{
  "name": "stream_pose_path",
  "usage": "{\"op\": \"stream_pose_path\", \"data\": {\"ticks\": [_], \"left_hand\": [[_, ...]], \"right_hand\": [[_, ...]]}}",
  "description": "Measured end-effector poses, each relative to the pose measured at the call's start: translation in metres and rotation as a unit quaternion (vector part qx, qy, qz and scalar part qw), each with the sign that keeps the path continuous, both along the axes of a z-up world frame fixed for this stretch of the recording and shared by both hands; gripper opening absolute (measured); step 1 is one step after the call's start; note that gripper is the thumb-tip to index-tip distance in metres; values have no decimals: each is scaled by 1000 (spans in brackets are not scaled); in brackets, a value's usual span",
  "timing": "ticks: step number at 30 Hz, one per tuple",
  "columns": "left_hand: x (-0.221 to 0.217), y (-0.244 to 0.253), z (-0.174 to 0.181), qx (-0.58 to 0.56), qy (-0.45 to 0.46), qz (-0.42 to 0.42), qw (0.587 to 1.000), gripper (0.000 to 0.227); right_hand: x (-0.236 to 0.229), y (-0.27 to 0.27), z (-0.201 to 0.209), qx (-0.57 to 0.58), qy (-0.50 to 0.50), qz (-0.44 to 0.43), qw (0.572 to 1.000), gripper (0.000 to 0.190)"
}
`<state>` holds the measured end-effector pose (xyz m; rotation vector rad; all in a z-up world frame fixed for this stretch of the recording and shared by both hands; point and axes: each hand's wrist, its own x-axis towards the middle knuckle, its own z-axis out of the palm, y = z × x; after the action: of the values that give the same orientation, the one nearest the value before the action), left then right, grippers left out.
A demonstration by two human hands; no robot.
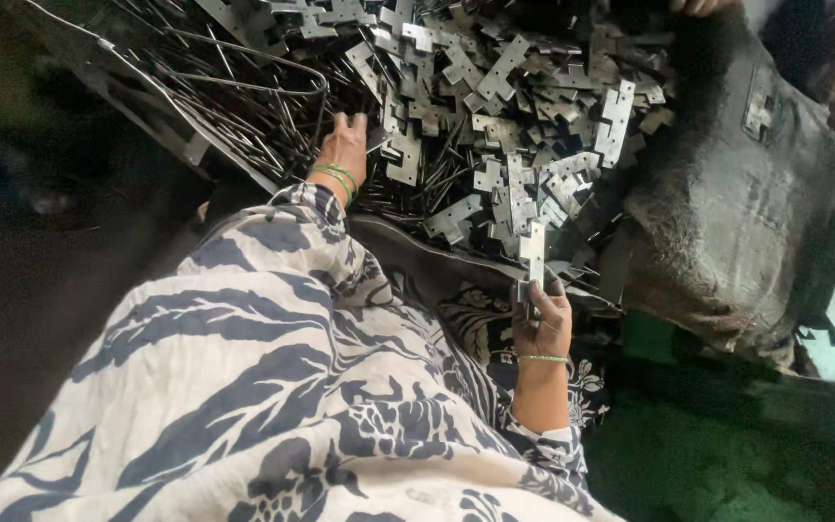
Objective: The person repeatedly picks up small metal brackets and rods from a large bin and places them onto a nearby surface. The hands continuously sift through the pile, separating and moving the parts one by one or in small groups.
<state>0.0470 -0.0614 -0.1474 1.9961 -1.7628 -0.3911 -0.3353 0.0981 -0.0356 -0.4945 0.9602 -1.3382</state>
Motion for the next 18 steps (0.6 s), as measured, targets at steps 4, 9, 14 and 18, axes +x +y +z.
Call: {"op": "stream_pose_path", "data": {"ticks": [4,9,14,18], "left_hand": [[0,-3,12,59,-11,-13,998,48],[45,13,69,279,57,-115,951,51],[33,63,110,181,676,-86,710,36],[-31,83,109,194,870,-21,453,42]], "right_hand": [[1,-4,3,31,-42,-9,999,36],[10,-27,15,29,-47,18,998,50],[41,-63,24,-30,77,69,994,47],[91,-82,29,-35,396,118,910,51]]}}
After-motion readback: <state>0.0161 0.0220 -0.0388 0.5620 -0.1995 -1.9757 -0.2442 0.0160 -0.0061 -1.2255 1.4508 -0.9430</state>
